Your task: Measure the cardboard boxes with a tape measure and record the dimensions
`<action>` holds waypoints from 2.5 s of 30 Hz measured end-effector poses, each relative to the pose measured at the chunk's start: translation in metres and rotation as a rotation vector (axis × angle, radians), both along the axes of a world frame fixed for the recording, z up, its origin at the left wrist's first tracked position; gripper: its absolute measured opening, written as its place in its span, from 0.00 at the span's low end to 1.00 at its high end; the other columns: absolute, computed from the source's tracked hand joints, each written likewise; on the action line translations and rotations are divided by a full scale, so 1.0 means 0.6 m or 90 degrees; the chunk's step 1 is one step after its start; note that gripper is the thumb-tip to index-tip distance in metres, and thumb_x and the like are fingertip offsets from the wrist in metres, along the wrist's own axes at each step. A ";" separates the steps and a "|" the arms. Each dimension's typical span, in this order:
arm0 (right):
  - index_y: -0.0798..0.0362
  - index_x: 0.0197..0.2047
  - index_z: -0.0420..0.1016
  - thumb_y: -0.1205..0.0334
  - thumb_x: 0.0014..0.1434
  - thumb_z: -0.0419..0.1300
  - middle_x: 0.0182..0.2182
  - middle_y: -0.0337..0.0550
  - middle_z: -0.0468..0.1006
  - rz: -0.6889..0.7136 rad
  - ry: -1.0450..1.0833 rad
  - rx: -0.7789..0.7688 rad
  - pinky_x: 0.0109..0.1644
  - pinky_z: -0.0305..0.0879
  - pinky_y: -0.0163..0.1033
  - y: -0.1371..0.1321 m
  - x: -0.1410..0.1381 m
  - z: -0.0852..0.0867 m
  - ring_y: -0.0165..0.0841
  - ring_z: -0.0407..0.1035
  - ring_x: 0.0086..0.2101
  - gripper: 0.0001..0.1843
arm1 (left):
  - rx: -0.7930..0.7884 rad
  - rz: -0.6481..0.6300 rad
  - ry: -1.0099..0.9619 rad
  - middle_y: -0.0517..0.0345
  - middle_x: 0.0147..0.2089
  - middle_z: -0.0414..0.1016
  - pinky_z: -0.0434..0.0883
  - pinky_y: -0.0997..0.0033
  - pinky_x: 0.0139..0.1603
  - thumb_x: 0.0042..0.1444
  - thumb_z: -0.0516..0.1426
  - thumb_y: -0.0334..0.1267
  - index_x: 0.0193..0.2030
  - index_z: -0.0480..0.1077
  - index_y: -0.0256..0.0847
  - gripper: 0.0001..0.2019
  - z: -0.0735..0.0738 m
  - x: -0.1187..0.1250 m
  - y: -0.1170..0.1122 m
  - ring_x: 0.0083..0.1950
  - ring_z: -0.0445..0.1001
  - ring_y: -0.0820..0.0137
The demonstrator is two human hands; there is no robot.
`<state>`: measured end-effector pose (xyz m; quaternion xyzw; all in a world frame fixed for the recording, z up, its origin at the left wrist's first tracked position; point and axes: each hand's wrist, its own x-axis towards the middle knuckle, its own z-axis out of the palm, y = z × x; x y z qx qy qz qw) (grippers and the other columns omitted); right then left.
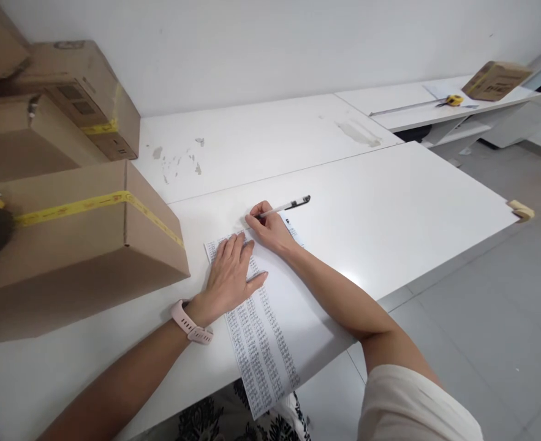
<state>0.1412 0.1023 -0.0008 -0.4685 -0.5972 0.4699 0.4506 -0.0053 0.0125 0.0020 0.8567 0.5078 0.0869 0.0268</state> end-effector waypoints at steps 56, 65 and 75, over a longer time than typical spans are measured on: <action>0.48 0.26 0.59 0.62 0.55 0.58 0.18 0.30 0.58 -0.021 -0.169 0.072 0.28 0.49 0.38 -0.001 -0.003 0.001 0.28 0.53 0.22 0.11 | 0.009 0.007 -0.038 0.30 0.70 0.61 0.51 0.43 0.73 0.64 0.53 0.56 0.65 0.62 0.25 0.35 -0.011 0.001 -0.003 0.72 0.56 0.41; 0.48 0.27 0.58 0.60 0.56 0.58 0.18 0.30 0.58 -0.024 -0.183 0.066 0.28 0.51 0.38 0.000 -0.004 -0.001 0.28 0.54 0.22 0.11 | 0.013 0.010 -0.058 0.31 0.70 0.61 0.51 0.42 0.73 0.64 0.53 0.56 0.66 0.61 0.28 0.34 -0.014 0.001 -0.003 0.72 0.55 0.42; 0.48 0.26 0.58 0.63 0.54 0.58 0.18 0.30 0.59 -0.018 -0.175 0.061 0.28 0.51 0.38 0.000 -0.002 -0.001 0.28 0.54 0.22 0.10 | 0.002 0.006 -0.036 0.29 0.70 0.60 0.51 0.43 0.73 0.64 0.53 0.56 0.66 0.62 0.24 0.36 -0.009 0.002 -0.003 0.72 0.55 0.40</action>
